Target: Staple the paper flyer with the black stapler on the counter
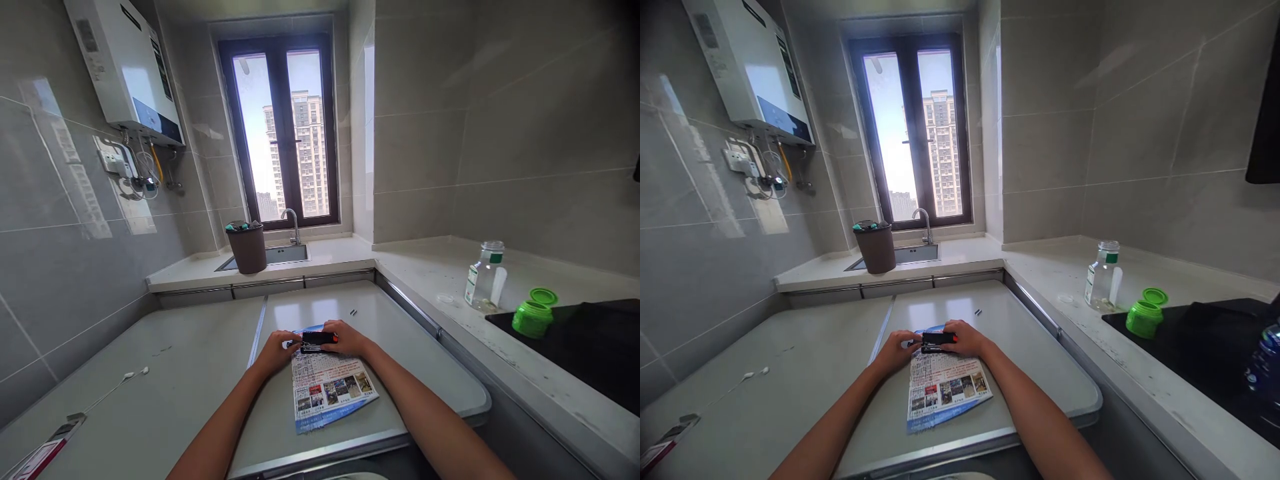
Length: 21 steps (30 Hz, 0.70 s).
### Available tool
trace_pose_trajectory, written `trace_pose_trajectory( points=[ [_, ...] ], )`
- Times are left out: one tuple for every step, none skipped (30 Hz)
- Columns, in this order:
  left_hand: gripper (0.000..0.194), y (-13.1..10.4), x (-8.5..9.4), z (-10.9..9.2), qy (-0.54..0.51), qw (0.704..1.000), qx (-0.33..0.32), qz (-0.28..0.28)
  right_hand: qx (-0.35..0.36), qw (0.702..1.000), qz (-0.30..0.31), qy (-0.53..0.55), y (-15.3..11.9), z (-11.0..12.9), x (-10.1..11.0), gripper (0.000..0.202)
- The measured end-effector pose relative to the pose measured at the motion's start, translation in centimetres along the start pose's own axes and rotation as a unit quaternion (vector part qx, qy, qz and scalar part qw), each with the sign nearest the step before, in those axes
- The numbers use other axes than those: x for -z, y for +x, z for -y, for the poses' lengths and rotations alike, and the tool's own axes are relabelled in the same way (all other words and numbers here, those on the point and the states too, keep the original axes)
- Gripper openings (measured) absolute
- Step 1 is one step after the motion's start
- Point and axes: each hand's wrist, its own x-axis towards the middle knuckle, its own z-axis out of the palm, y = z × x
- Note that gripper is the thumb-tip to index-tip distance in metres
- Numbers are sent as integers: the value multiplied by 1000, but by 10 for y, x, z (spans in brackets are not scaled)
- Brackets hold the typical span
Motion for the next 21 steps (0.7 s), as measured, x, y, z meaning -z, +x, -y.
trace_pose_trajectory(
  points=[
    [20, 0, 0, -1, -9, 1000, -2, 1, 2, 1000, 1, -2, 0, 0, 0, 24],
    [21, 0, 0, -1, -14, 1000, -5, 3, 4, 1000, 1, -3, 0, 1, 0, 24],
    [21, 0, 0, -1, -15, 1000, -6, 6, 6, 1000, 1, -5, 0, 1, 1, 24],
    [21, 0, 0, -1, -14, 1000, -7, 9, 8, 1000, 0, -7, 0, 2, 1, 23],
    [21, 1, 0, -1, -11, 1000, -8, 13, 8, 1000, 0, -8, 1, 2, 1, 23],
    [21, 1, 0, 0, -9, 1000, -8, 15, 7, 1000, -1, -9, 1, 2, 1, 23],
    [21, 1, 0, 1, -8, 1000, -7, 16, 6, 1000, -2, -8, 1, 2, 1, 23],
    [21, 2, 0, 1, -8, 1000, -6, 16, 4, 1000, -2, -8, 1, 2, 1, 23],
    [21, 2, -1, 2, -11, 1000, -4, 17, 3, 1000, -2, -7, 1, 2, 1, 22],
    [21, 2, -1, 3, -15, 1000, -2, 18, 2, 1000, -2, -6, 1, 3, 1, 22],
    [21, 2, -1, 3, -20, 1000, -2, 19, 2, 1000, -2, -6, 1, 3, 1, 22],
    [21, 2, -1, 4, -24, 999, -3, 21, 1, 1000, -2, -5, 1, 3, 1, 22],
    [20, 2, -1, 4, -25, 999, -5, 23, 0, 1000, -1, -4, 1, 3, 1, 22],
    [20, 2, 0, 4, -22, 999, -9, 24, -1, 1000, -1, -2, 0, 3, 1, 22],
    [19, 2, 0, 4, -16, 999, -13, 26, -2, 1000, -1, -1, 0, 3, 1, 22],
    [19, 2, 0, 4, -8, 1000, -16, 26, -2, 1000, -1, -2, 0, 3, 1, 22],
    [19, 2, 1, 4, -1, 1000, -17, 25, -2, 1000, -1, -2, 0, 2, 1, 23],
    [18, 2, 1, 4, 6, 1000, -19, 24, -2, 1000, -1, -2, 0, 2, 0, 22],
    [18, 2, 1, 4, 10, 1000, -19, 23, -1, 1000, 0, -3, 0, 1, 0, 22],
    [18, 2, 2, 3, 14, 1000, -18, 22, 1, 1000, 0, -3, 0, 0, 0, 22],
    [18, 2, 2, 3, 16, 999, -18, 21, 2, 1000, 1, -2, 0, 0, 0, 22]
  ],
)
